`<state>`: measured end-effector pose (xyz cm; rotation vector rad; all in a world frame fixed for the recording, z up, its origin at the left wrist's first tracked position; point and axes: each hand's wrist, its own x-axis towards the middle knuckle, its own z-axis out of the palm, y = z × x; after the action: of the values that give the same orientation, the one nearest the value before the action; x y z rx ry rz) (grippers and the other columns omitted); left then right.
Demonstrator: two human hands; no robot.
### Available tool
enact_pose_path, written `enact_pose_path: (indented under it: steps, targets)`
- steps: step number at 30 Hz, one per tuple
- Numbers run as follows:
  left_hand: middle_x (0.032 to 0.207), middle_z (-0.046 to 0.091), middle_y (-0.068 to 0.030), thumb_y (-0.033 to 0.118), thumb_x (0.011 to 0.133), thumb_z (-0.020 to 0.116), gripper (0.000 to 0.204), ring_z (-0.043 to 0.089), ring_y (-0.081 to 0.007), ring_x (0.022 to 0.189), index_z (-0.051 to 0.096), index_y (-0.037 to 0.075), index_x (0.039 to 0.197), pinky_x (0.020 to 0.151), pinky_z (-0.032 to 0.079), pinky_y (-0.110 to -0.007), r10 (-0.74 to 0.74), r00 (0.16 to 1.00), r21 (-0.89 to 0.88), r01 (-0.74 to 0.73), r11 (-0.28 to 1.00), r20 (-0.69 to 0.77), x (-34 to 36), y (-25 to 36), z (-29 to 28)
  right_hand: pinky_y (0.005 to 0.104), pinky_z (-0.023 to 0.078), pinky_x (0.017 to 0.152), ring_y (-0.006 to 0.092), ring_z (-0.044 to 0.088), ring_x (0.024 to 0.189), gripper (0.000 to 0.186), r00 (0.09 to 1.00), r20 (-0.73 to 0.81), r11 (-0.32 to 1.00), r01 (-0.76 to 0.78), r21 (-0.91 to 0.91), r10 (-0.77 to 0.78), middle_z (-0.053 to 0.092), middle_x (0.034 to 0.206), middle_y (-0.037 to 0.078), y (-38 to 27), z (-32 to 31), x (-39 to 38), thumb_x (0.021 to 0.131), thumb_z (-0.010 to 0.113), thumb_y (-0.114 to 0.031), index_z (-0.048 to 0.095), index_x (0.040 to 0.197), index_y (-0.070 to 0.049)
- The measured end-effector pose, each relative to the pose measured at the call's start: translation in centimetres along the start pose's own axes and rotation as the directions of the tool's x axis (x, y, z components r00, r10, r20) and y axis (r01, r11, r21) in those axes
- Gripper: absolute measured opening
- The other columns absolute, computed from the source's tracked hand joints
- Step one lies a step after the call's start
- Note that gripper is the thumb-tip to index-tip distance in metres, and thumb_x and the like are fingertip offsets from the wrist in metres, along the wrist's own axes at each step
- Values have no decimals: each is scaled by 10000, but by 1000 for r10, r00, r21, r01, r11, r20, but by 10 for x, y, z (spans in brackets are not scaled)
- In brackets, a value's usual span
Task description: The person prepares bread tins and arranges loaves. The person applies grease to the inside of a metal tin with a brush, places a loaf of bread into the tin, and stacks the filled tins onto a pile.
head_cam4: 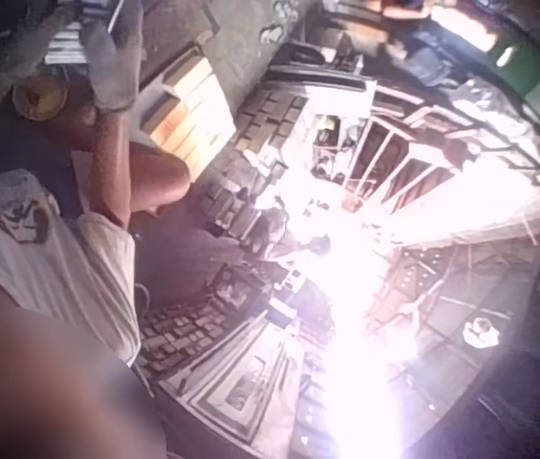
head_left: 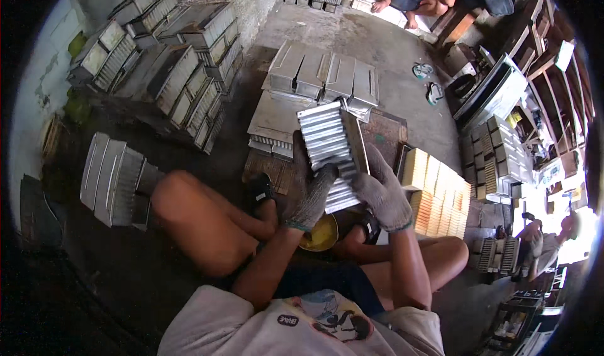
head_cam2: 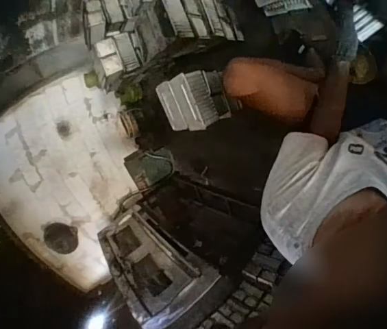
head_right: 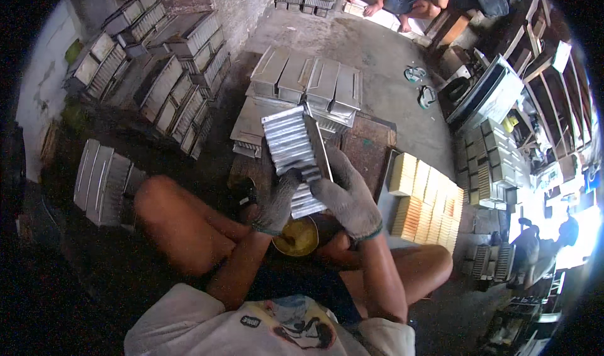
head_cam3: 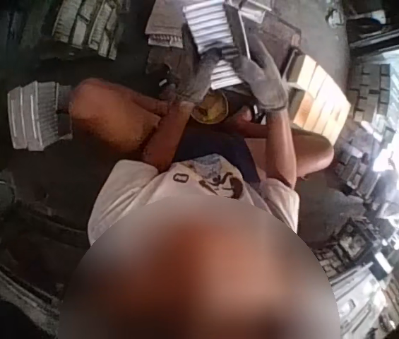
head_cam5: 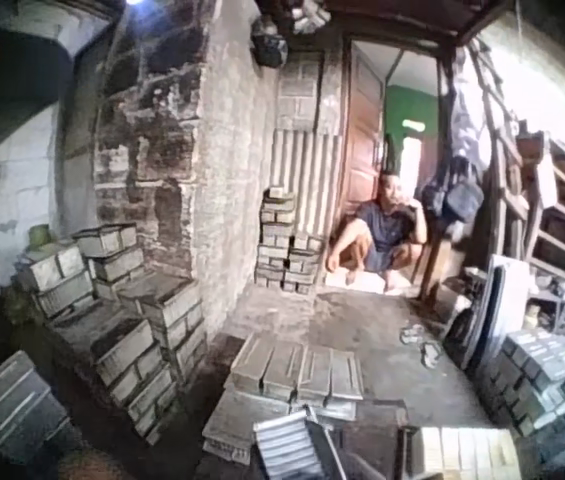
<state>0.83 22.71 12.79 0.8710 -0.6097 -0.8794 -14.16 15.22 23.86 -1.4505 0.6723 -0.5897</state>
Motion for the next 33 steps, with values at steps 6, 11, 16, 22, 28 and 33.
enact_pose_path:
  steps: [6, 11, 16, 22, 28, 33]
  targets:
    - [1547, 432, -146, 202, 991, 693, 964, 469, -230, 1353, 29, 23, 1667, 1144, 406, -369, 119, 993, -72, -117, 990, 22, 9, 85, 0, 346, 479, 1046, 185, 616, 1157, 457, 957, -32, 951, 281, -127, -287, 673, 1265, 91, -1, 16, 31, 1010, 665, -213, 589, 1392, 29]
    - [1196, 624, -96, 285, 942, 734, 623, 603, -183, 1064, 479, 30, 1450, 981, 520, -365, 424, 896, -14, -429, 903, -134, 7, 154, -15, 327, 518, 1021, 201, 614, 1210, 482, 903, 167, 864, 429, -264, -397, 656, 1314, 146, -97, 93, 62, 1030, 590, -92, 493, 1490, 16]
    - [1245, 661, -112, 265, 1064, 564, 370, 663, -195, 1005, 594, 58, 1370, 921, 550, -358, 559, 514, -129, -801, 585, -651, -18, 181, -128, 354, 504, 1047, 238, 617, 1228, 739, 702, 641, 845, 512, -154, -309, 626, 1367, 163, -169, 263, 49, 968, 705, -255, 383, 1567, 36]
    - [1398, 593, -140, 432, 1103, 477, 556, 601, -260, 1221, 488, 10, 1465, 1075, 474, -410, 596, 386, 64, -801, 595, -705, -119, 236, -157, 408, 511, 1067, 332, 633, 1268, 775, 457, 835, 361, 868, -342, -308, 639, 1391, 210, -147, 442, 86, 879, 731, -410, 497, 1494, -1]
    - [1395, 597, -149, 409, 1082, 521, 560, 600, -253, 1233, 484, 1, 1465, 1083, 475, -416, 781, -109, 710, -507, 488, -615, -161, 237, -162, 463, 500, 1079, 385, 664, 1222, 899, 570, 798, 190, 820, -540, -195, 681, 1323, 237, -105, 538, 68, 814, 669, -681, 561, 1469, -76]
    - [1392, 599, -158, 385, 1065, 557, 564, 600, -249, 1237, 480, -6, 1465, 1088, 475, -419, 827, -2, 724, -482, 492, -563, -155, 228, -154, 471, 507, 1087, 371, 627, 1298, 949, 524, 824, 225, 848, -480, -215, 666, 1382, 189, -116, 507, 124, 813, 553, -846, 625, 1419, -119]
